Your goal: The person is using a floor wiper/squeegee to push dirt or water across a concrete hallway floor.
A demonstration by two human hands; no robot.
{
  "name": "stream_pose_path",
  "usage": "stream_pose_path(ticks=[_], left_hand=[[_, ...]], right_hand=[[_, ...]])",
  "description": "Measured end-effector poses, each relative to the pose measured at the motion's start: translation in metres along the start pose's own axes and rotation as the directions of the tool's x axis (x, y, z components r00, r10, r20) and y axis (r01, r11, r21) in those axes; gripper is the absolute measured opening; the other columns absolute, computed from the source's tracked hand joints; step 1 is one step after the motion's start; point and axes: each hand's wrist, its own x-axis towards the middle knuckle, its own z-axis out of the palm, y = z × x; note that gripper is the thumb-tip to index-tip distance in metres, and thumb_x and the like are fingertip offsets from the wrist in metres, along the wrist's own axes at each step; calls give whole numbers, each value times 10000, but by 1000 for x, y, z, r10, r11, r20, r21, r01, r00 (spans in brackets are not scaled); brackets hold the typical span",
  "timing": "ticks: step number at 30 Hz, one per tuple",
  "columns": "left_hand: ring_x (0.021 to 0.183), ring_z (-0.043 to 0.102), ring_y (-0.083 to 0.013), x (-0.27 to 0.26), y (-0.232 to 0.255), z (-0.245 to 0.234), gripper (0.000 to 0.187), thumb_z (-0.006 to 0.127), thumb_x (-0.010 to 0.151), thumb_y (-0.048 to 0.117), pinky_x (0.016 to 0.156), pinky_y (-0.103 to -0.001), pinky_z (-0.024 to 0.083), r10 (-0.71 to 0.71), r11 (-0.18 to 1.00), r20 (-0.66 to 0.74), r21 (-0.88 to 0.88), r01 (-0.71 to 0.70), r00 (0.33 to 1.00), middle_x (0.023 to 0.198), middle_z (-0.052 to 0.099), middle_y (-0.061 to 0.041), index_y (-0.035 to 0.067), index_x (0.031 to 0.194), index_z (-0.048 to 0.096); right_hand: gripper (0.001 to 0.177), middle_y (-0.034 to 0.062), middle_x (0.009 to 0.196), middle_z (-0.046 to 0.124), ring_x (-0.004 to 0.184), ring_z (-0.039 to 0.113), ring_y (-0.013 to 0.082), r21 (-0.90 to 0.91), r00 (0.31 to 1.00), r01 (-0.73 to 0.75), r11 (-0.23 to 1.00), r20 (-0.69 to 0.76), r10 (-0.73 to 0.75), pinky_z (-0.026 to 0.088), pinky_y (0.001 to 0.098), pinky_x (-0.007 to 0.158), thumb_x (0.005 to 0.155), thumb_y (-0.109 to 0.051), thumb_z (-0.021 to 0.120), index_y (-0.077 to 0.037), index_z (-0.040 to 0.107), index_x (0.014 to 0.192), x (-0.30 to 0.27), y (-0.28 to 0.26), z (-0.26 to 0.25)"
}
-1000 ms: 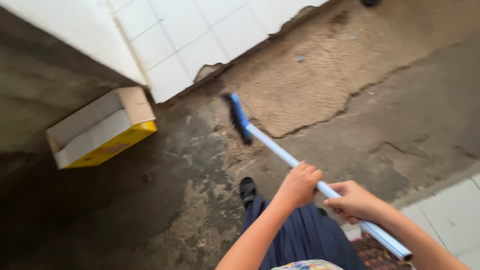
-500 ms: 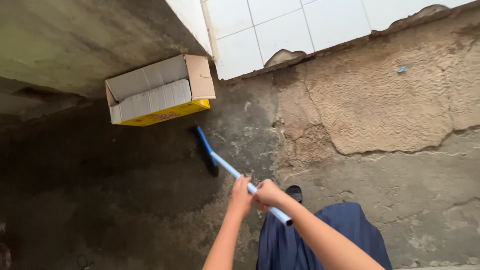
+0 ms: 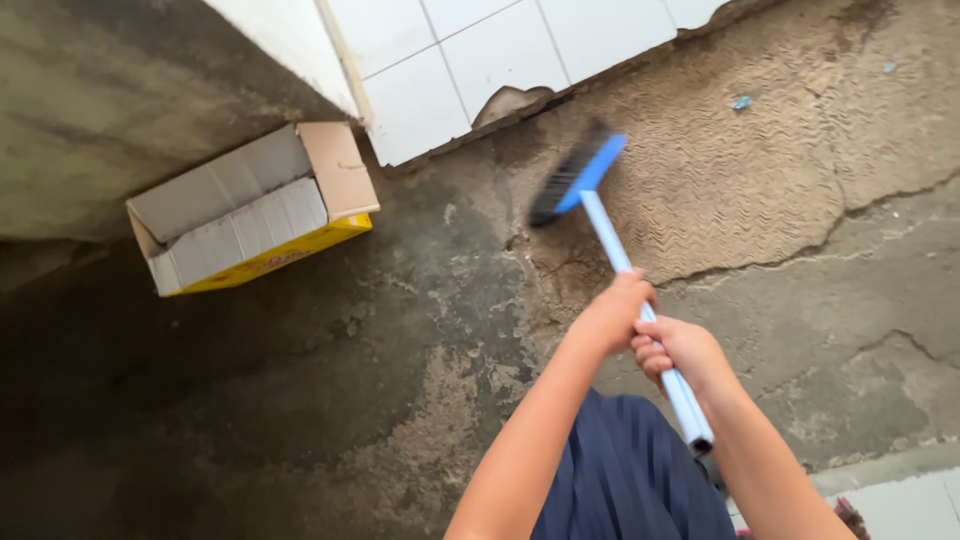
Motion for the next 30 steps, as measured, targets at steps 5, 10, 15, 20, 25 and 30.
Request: stream_pose_path(ticks=[5,10,15,20,25,30], left_hand=[[1251,612,-411,-15,121,-53,233,696,826,92,938,-463,560,48,999,162,-9,-47,986,1286,595,-220,81,1028,581],[1024,642,-505,-67,165,-79,246,674,799,38,800,-518,579,-89,994,85,78,83,992,1411,473,-318,43,1019,562],[984,619,-530,-108,93,-69,353,744,767,133,800,-542,563,-394,905,155,236,354,906,1235,472,-358,-6,1028,551],[1058,581,-511,-95,41,45,225,714,828,110,883,-527,536,-194,966,72,187,178,978,1175,521,-329,16,1001,605],[1199,525,-511,-27,95,97,309,741,751,125,978,-504,519,190,978,-30,-78,-191,981,1186,521,-280,77,1028,613],[1379,479,-503,2,175,76,305,741,743,104,950,-503,513,233,973,161,-27,-231,959,1445,452,-333,74,1015,609]], right_hand=[[64,26,688,488,472,403,65,-257,943,223,940,-188,-275,318,218,363,975,-45,548,13,574,987,-101,20,24],[188,43,653,468,412,340,81,-327,974,28,945,-205,-100,234,246,330,942,-45,578,-88,671,1100,-120,47,3],[217,41,622,513,396,418,90,-470,999,-15,883,19,27,293,261,323,920,-41,648,-18,696,1130,-28,87,-12],[189,60,634,532,406,412,91,-388,992,-69,919,-120,24,280,253,335,901,-1,653,-21,686,1086,-15,61,-70],[96,74,634,523,420,422,107,-331,917,99,938,-337,-215,301,269,339,916,-4,611,16,648,1002,-56,27,-111],[149,121,579,529,374,508,203,-620,791,246,745,-315,-524,418,347,325,921,-22,551,47,640,1018,-137,15,-91]])
